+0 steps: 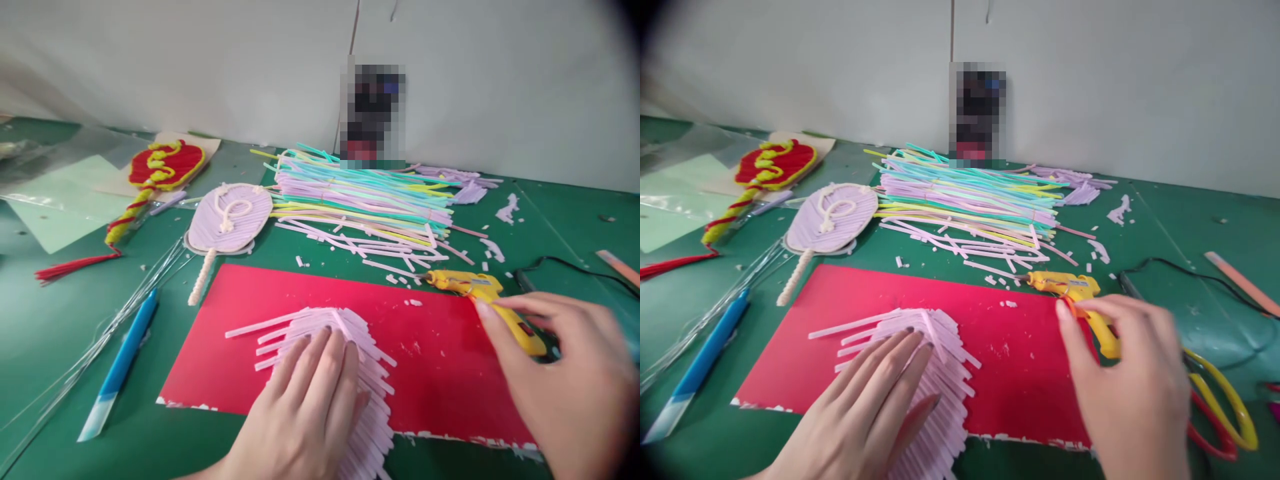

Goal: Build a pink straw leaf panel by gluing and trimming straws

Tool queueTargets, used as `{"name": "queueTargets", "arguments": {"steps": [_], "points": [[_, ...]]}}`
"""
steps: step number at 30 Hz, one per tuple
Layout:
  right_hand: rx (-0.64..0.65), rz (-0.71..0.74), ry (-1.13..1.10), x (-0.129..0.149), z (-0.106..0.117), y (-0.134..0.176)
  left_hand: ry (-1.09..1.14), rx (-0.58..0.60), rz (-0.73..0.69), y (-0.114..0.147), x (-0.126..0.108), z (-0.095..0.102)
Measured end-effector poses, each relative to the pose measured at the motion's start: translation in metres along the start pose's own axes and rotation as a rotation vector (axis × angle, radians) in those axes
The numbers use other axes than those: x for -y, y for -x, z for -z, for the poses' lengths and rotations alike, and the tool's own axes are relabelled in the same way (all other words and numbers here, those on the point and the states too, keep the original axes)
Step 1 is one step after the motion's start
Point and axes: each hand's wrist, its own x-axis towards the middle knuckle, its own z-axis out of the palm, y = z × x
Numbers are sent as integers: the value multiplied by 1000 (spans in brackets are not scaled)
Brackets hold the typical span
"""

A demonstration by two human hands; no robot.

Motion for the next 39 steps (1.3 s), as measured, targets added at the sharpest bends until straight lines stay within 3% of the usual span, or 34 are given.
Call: {"name": "queueTargets", "arguments": {"steps": [4,9,22,39], "points": [[232,222,-351,44,-6,15,-51,69,130,-4,-2,-2],[349,319,-509,62,-18,31,-35,118,189,-1,-1,-4],[415,393,-479,63,-19,31,31,152,225,6,0,-8],[332,344,-428,52,-29,28,99,203,212,6,0,-9]]}}
